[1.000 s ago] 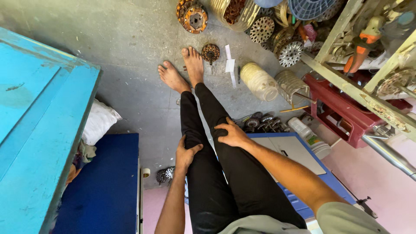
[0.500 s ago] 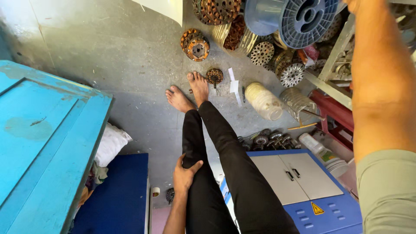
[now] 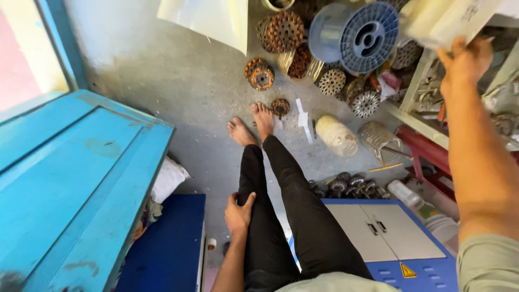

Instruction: The person assembles small electrical components by hand, using a screwdriver to tighten parts and scissors to trim white plastic pieces. They place the finished components into a labeled plastic container.

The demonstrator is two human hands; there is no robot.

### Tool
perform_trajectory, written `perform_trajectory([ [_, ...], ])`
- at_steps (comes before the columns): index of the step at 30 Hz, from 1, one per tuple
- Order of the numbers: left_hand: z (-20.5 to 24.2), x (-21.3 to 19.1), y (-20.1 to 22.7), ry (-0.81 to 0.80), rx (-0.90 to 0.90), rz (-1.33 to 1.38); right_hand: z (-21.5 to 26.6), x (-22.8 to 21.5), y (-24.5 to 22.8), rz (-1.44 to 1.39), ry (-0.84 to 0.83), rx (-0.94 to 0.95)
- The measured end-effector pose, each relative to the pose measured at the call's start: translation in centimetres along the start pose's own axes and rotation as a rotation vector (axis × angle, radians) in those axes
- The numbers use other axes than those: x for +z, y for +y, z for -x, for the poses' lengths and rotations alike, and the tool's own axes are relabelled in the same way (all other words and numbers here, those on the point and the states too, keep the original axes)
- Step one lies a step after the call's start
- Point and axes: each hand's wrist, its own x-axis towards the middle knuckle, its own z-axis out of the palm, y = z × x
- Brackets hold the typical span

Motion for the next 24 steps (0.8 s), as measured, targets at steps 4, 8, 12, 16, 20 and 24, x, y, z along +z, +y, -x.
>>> perform_trajectory([
  [4,7.2,-4.1,1.8,0.187,0.394,0.071,12.1,-5.6,-6.6,0.255,-0.016,0.019],
  [8,17.8,-8.0,4.4,-0.063,0.629,0.569,26.2,-4.6,-15.1,0.605,-0.304,0.067],
  [12,27.8,-11.5,6.0,-0.388,0.421,1.152,41.1,1.8,-22.5,0.594,-0.952,-0.485],
  [16,32.5,-16.4,-0.2,0.153,0.562,0.917,51.1,6.0,-28.5,0.488,-1.446,-0.674],
  [20,34.5,-21.6,-11.3,0.221,0.648,0.989,58.5,10.4,-36.8,0.164,-1.977,-0.934],
  [24,35.3,-20.5,-21.3,0.009,1.105,1.358,69.5,15.8,-40.6,-0.049,-1.915,-1.476],
])
